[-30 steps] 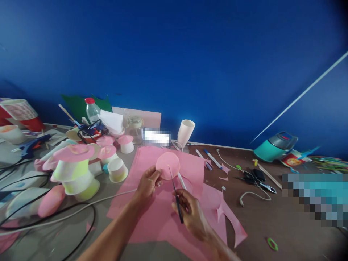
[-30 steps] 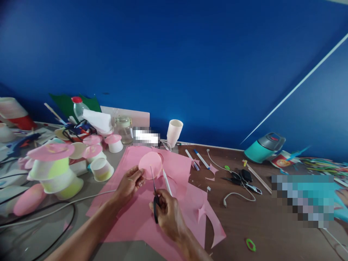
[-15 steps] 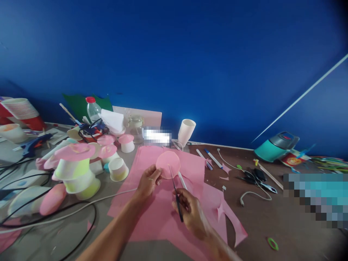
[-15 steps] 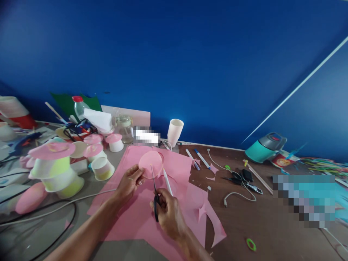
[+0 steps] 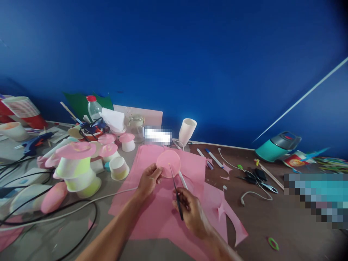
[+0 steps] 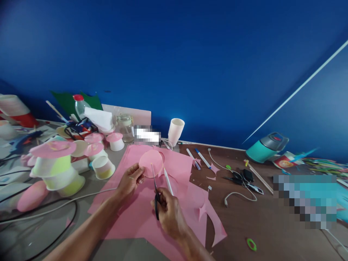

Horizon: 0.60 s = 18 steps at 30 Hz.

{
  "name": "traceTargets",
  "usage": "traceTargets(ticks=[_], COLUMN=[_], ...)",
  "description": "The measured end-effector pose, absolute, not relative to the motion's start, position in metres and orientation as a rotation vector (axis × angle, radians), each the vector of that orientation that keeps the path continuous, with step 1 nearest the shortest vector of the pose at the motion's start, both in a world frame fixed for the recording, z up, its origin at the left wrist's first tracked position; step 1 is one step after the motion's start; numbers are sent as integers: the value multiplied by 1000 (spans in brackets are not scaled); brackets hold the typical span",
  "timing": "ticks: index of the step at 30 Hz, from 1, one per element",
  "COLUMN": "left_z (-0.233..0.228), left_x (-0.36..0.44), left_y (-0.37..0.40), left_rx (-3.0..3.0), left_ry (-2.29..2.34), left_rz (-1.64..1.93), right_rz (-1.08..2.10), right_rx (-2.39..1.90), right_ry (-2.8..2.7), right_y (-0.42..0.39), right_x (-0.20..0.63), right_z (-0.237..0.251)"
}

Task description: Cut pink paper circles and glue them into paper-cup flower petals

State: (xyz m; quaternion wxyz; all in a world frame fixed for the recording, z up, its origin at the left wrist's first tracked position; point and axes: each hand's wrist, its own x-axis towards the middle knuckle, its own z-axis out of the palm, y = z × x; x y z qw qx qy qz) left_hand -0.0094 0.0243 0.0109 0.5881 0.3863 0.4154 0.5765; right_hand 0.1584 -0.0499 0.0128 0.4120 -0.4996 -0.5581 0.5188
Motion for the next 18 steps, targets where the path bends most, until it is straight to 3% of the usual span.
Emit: traceTargets(ticks=[18], left_z=[11], left_x=[-13], left_y=[26], left_rx=[940], left_ry=[988], left_rz=[1336], right_rz=[1223], right_rx=[-1262], right_ry=[-1513], right_y=[-45], right_x=[162], right_z=[2])
